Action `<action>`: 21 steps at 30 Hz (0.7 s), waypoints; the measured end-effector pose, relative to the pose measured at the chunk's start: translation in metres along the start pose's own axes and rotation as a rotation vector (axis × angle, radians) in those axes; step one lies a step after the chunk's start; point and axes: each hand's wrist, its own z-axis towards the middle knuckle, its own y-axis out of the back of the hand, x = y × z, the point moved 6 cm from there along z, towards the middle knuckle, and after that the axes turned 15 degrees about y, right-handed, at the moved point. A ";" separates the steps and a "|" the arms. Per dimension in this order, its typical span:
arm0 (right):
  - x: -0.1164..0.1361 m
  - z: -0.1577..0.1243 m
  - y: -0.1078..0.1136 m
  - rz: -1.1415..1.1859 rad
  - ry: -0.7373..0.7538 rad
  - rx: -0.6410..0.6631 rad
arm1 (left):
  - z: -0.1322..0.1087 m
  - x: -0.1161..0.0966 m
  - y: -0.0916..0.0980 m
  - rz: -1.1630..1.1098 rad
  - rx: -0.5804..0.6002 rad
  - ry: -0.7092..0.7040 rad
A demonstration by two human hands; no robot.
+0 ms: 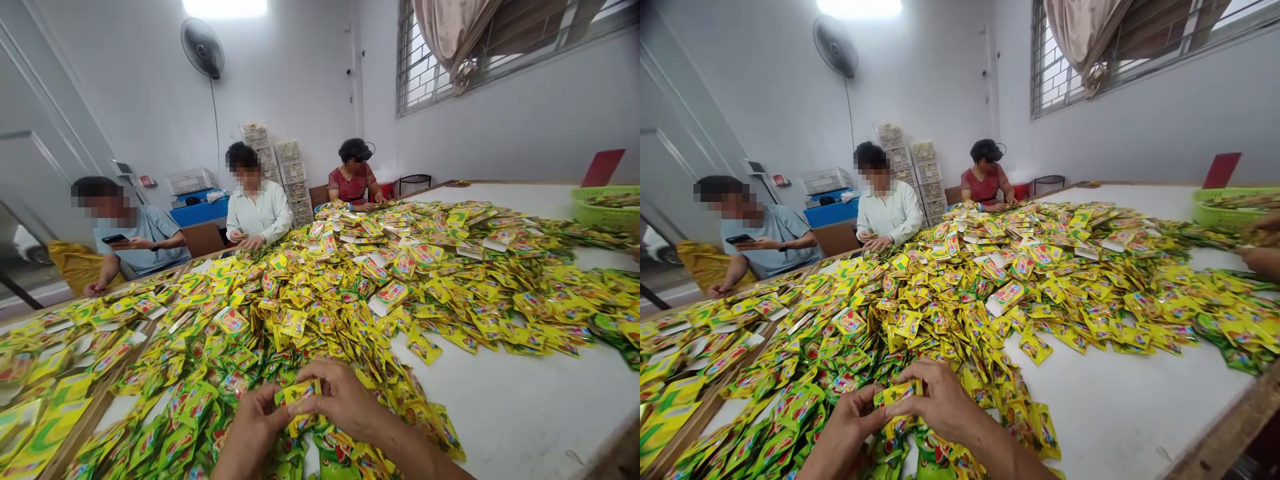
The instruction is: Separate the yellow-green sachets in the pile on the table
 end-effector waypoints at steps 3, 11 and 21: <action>-0.005 -0.001 0.004 0.015 -0.034 -0.074 | -0.001 0.002 0.008 -0.001 -0.102 -0.001; -0.029 -0.009 -0.005 0.264 -0.324 -0.302 | 0.008 0.016 0.012 -0.186 -0.194 0.031; -0.011 -0.011 -0.024 0.404 -0.274 -0.005 | -0.005 0.009 0.011 -0.174 -0.104 -0.033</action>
